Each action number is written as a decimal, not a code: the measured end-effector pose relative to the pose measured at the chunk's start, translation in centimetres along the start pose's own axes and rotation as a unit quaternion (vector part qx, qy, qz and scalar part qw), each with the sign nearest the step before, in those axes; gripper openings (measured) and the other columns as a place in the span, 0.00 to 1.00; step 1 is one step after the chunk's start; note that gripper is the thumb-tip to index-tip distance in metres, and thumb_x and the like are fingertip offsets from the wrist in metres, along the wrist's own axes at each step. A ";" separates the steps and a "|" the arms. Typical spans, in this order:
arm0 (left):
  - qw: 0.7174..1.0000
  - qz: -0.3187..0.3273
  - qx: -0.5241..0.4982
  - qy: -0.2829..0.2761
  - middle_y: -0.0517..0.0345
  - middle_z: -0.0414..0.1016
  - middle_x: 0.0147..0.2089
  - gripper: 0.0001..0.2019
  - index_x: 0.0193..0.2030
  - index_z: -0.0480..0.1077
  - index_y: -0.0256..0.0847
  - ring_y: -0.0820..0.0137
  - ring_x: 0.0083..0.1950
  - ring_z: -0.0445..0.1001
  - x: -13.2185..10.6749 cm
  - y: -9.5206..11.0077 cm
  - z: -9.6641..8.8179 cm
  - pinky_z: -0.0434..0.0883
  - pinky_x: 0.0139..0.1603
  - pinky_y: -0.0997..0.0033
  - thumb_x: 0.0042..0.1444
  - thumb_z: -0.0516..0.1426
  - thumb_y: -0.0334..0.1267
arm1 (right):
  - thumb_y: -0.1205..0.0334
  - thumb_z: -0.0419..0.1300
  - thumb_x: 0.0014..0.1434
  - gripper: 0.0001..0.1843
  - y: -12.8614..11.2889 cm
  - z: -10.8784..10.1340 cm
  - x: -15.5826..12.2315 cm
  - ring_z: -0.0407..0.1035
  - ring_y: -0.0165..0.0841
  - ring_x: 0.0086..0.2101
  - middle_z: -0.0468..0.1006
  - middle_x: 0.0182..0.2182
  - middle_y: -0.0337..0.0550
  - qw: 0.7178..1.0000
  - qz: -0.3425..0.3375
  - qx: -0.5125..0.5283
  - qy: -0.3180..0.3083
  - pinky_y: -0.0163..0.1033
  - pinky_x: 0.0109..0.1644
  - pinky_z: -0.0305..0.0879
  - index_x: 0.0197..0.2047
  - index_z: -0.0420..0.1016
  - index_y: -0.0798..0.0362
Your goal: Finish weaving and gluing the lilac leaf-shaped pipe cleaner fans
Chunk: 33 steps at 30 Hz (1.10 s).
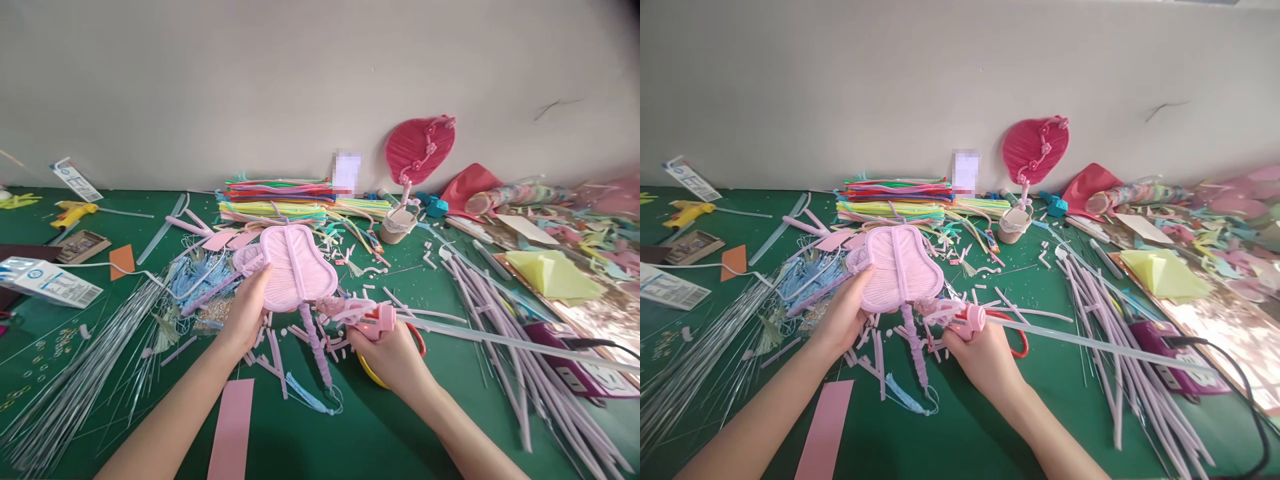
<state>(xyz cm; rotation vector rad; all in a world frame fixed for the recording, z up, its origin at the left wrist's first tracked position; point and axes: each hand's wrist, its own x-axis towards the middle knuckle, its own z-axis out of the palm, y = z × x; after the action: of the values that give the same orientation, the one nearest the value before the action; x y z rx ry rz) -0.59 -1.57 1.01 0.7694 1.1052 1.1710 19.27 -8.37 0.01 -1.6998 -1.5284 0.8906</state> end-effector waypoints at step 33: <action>0.994 -0.046 -0.079 0.052 0.57 0.81 0.35 0.10 0.44 0.75 0.38 0.69 0.29 0.79 1.0 1.2 -1.4 0.77 0.22 0.74 0.59 0.57 0.38 | 0.58 0.53 0.61 0.09 1.6 -6.6 1.8 0.71 0.39 0.33 0.74 0.36 0.47 0.947 -0.177 -0.244 0.113 0.40 0.33 0.66 0.43 0.65 0.51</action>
<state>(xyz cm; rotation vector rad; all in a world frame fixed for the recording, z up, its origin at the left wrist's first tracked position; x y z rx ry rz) -2.31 -0.37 1.36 0.5345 1.1071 1.2148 25.78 -6.97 2.10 -1.6960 -1.9141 0.1254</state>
